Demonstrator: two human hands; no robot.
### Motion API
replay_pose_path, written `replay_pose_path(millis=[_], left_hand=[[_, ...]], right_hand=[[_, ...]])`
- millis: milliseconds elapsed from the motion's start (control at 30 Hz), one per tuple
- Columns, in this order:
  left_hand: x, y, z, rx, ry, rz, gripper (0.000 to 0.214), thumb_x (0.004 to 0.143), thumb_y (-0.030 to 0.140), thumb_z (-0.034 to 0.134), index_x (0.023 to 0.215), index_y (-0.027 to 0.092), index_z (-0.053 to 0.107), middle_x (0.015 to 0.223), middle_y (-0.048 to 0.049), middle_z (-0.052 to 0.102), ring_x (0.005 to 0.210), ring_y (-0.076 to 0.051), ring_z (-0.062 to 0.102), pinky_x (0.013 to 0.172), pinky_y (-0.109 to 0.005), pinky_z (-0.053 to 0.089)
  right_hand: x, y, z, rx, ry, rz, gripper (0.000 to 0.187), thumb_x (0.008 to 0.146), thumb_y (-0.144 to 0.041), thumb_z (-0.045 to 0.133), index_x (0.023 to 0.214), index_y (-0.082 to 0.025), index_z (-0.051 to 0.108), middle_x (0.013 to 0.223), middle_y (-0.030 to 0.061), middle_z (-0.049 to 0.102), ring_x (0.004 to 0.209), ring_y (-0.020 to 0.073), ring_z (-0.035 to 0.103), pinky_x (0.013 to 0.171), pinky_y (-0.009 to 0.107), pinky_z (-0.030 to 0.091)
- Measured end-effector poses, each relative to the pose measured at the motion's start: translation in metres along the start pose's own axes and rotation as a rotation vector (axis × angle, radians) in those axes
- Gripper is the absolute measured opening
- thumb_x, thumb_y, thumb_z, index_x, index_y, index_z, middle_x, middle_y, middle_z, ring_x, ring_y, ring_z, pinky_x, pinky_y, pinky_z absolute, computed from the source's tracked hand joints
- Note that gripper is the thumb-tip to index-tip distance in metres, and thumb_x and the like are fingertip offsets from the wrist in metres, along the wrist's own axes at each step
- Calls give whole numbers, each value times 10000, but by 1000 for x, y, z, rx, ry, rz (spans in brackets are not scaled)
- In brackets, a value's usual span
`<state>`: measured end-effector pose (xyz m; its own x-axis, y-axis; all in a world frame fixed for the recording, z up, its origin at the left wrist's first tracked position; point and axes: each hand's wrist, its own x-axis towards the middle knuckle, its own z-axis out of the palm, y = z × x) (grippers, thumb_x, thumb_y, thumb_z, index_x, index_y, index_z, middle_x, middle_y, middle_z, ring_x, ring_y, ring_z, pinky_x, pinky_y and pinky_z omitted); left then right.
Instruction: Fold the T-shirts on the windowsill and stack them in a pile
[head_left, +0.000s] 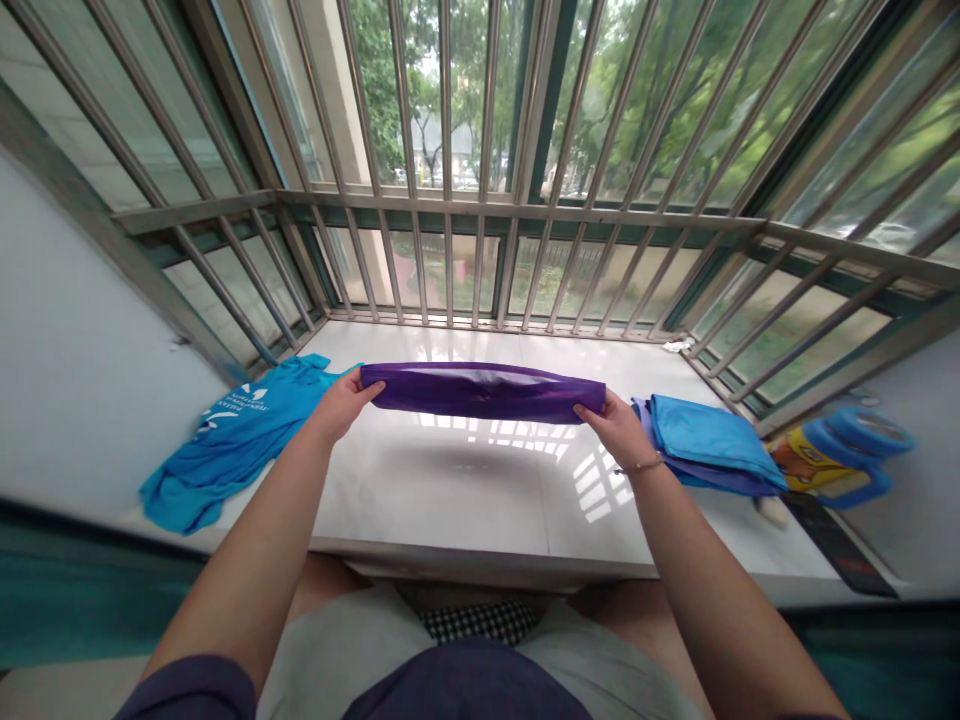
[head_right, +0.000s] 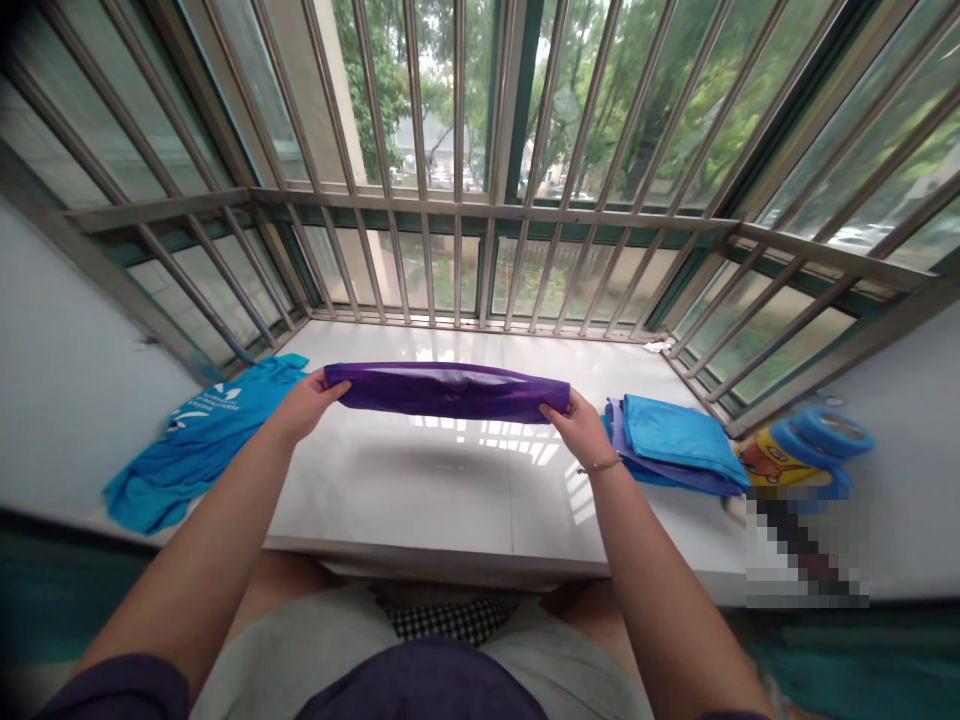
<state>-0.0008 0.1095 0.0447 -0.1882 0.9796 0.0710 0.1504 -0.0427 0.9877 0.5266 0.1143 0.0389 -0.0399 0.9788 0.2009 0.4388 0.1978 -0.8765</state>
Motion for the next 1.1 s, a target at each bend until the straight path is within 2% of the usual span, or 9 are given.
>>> replay_pose_path(millis=[100, 267, 367, 467, 567, 733, 900, 1000, 1100], left_hand=[[-23, -14, -9, 237, -38, 18, 537, 683, 548, 924, 1060, 198, 767, 1131, -88, 812, 1206, -339, 705, 1102, -426, 546], [-91, -76, -14, 470, -252, 84, 149, 772, 376, 796, 868, 267, 766, 1203, -91, 781, 1229, -319, 686, 1206, -457, 462], [-122, -101, -11, 568, -215, 150, 233, 834, 334, 701, 1041, 256, 774, 1262, -114, 743, 1270, -321, 658, 1213, -468, 443], [-134, -107, -6, 654, -144, 168, 428, 846, 357, 721, 1256, 237, 718, 1302, -134, 723, 1228, -340, 662, 1156, -476, 478], [-129, -101, 1, 750, -112, 121, 413, 853, 374, 732, 1244, 239, 726, 1253, -135, 738, 1150, -343, 678, 1090, -456, 509], [-108, -81, 1, 663, -208, -19, 110, 789, 379, 749, 804, 270, 759, 902, -80, 759, 959, -315, 689, 942, -379, 547], [-85, -64, -16, 455, -284, -104, 319, 715, 545, 802, 801, 241, 762, 763, -38, 733, 756, -240, 658, 714, -310, 524], [-75, -61, -18, 362, -186, -241, 466, 631, 622, 852, 828, 217, 734, 740, -26, 708, 694, -214, 658, 623, -286, 512], [-76, -65, -14, 289, -54, -346, 572, 579, 675, 878, 845, 208, 681, 793, -28, 713, 713, -212, 693, 619, -280, 525]], right_hand=[[-27, 12, -11, -228, 24, -49, 302, 896, -350, 694, 1163, -221, 754, 1182, 85, 800, 1137, 291, 721, 1047, 417, 552], [-98, 66, -4, -459, -122, -114, 250, 854, -204, 599, 1035, -245, 767, 1154, 86, 795, 1141, 301, 712, 1096, 470, 518], [-133, 80, 6, -546, -123, -129, 269, 925, -230, 547, 1100, -239, 752, 1176, 112, 768, 1146, 311, 689, 1082, 477, 516], [-149, 75, 18, -599, -79, -164, 281, 988, -282, 546, 1195, -230, 729, 1208, 138, 734, 1170, 320, 661, 1088, 472, 503], [-147, 65, 33, -666, -109, -191, 307, 996, -303, 588, 1260, -232, 726, 1255, 146, 713, 1186, 324, 642, 1083, 455, 499], [-117, 56, 40, -779, -253, -119, 210, 1020, -241, 552, 1008, -232, 762, 1041, 114, 743, 1011, 283, 653, 962, 385, 495], [-78, 53, 22, -500, -401, 54, 198, 999, -314, 576, 857, -230, 684, 864, 25, 709, 852, 213, 632, 825, 304, 479], [-63, 56, 17, -431, -361, 188, 248, 995, -380, 570, 823, -228, 662, 760, -2, 676, 752, 195, 612, 726, 288, 468], [-65, 60, 21, -468, -261, 229, 235, 993, -399, 565, 861, -224, 649, 791, 11, 692, 757, 198, 623, 740, 301, 478]])
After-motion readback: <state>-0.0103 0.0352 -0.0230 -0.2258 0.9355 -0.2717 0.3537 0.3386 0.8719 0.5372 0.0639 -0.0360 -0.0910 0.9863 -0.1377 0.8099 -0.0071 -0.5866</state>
